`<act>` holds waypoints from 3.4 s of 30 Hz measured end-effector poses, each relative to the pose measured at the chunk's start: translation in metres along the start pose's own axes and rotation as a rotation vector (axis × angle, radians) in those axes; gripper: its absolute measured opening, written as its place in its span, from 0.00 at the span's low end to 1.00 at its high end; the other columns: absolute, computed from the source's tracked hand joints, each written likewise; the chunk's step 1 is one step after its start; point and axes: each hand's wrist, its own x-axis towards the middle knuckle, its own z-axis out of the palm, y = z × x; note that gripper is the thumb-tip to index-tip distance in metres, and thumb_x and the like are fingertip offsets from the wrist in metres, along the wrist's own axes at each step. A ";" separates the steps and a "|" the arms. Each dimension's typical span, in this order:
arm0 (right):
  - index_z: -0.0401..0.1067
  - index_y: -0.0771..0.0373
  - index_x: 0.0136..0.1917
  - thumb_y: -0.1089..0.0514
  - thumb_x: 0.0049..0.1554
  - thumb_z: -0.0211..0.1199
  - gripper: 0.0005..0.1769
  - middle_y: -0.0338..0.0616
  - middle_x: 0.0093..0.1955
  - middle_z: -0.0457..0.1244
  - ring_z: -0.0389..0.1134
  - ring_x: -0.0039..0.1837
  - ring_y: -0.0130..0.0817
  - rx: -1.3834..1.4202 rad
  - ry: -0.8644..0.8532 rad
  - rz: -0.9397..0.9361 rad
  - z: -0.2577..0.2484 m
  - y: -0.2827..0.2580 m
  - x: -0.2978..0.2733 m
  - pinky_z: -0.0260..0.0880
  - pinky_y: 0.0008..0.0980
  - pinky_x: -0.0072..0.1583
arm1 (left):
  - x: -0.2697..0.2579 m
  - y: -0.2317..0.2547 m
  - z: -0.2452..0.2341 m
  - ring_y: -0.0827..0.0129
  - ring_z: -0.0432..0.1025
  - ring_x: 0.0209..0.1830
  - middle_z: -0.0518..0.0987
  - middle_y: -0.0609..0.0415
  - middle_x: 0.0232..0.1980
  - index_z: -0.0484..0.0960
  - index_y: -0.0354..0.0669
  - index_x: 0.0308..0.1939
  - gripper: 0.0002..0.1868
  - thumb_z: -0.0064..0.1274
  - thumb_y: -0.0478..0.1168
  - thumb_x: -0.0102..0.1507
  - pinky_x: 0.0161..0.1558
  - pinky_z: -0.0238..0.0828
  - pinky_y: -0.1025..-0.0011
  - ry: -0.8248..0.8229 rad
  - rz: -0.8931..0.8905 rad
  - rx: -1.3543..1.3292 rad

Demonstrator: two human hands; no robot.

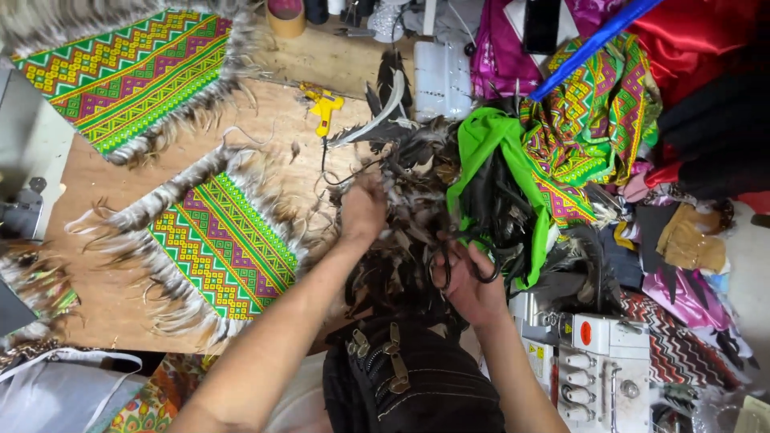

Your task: Applying hot glue to a patterned fabric base and attaching feathers to create a decorative costume piece, followed by trimming with scissors.

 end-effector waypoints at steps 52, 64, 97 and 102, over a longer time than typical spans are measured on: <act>0.68 0.72 0.81 0.59 0.56 0.74 0.42 0.47 0.62 0.71 0.71 0.66 0.37 -0.104 -0.076 -0.076 0.026 -0.063 0.032 0.69 0.40 0.71 | -0.078 -0.046 -0.041 0.64 0.75 0.31 0.74 0.51 0.34 0.85 0.40 0.38 0.32 0.35 0.60 0.78 0.41 0.84 0.61 -0.416 0.191 0.202; 0.69 0.64 0.82 0.66 0.58 0.65 0.38 0.59 0.64 0.73 0.73 0.64 0.50 -0.989 0.242 0.391 -0.008 -0.016 0.053 0.67 0.41 0.69 | -0.059 -0.083 -0.068 0.73 0.67 0.26 0.77 0.59 0.32 0.81 0.47 0.35 0.34 0.43 0.74 0.66 0.32 0.66 0.72 -0.791 0.254 0.002; 0.68 0.57 0.79 0.61 0.54 0.73 0.41 0.47 0.70 0.69 0.72 0.67 0.40 -1.758 0.036 -0.370 0.122 -0.050 -0.025 0.68 0.37 0.73 | -0.064 -0.012 -0.087 0.65 0.84 0.54 0.68 0.51 0.72 0.60 0.49 0.72 0.35 0.62 0.45 0.67 0.58 0.83 0.64 -0.691 0.371 -0.335; 0.71 0.59 0.61 0.67 0.49 0.74 0.27 0.57 0.79 0.67 0.69 0.80 0.49 -1.586 0.123 -0.643 0.131 -0.146 -0.085 0.68 0.47 0.80 | -0.032 -0.034 -0.039 0.68 0.86 0.58 0.89 0.48 0.63 0.88 0.49 0.61 0.13 0.52 0.41 0.76 0.67 0.84 0.66 -0.525 0.284 -0.118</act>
